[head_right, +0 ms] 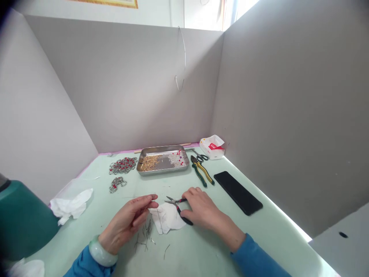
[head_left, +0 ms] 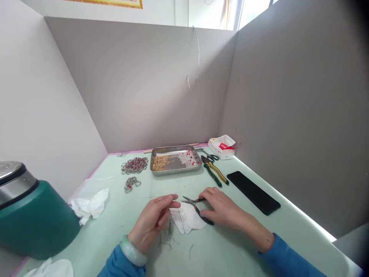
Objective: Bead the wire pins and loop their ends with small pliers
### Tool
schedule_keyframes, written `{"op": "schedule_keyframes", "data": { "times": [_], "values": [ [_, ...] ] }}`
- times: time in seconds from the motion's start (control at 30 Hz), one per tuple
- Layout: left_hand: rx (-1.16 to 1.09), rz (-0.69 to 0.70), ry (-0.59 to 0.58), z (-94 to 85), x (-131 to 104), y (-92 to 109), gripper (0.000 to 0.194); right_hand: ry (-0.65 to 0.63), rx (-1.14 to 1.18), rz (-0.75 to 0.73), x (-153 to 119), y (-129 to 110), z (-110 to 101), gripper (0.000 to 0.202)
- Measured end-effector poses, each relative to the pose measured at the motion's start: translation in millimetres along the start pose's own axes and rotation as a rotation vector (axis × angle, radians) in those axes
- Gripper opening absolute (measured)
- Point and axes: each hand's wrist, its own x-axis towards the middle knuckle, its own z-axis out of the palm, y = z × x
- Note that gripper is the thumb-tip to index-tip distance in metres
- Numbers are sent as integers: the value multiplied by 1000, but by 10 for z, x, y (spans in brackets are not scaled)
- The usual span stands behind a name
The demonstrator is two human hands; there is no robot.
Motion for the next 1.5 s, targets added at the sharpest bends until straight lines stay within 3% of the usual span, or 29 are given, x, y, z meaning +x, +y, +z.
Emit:
{"op": "schedule_keyframes", "data": {
  "times": [0.33, 0.43, 0.57, 0.7, 0.8, 0.97, 1.13, 1.33, 1.5],
  "values": [
    [-114, 113, -33, -73, -56, 165, 23, -55, -247, 45, -11, -319, 86, 20],
    [-157, 161, 4, -122, -104, 284, 21, -22, -262, 1, -5, -293, 97, 15],
    [-183, 323, 85, -184, -179, 430, 20, 49, -311, -95, 11, -190, 183, 10],
    [-77, 239, 82, -165, -152, 383, 23, 83, -360, -104, 46, -120, 257, 10],
    [-16, 184, 31, -115, -100, 278, 24, 56, -283, -67, 41, -110, 195, 10],
    [33, 178, 15, -71, -101, 221, 26, -105, -90, -54, -2, -105, -98, 14],
    [48, 176, 42, -58, -131, 258, 26, -49, 97, -116, 114, -239, -315, 17],
    [31, 169, 53, -41, -142, 285, 27, 45, 223, -261, 300, -527, -142, 14],
    [115, 175, 125, -26, -145, 277, 31, 98, 285, -279, 305, -564, 51, 12]
  ]
}}
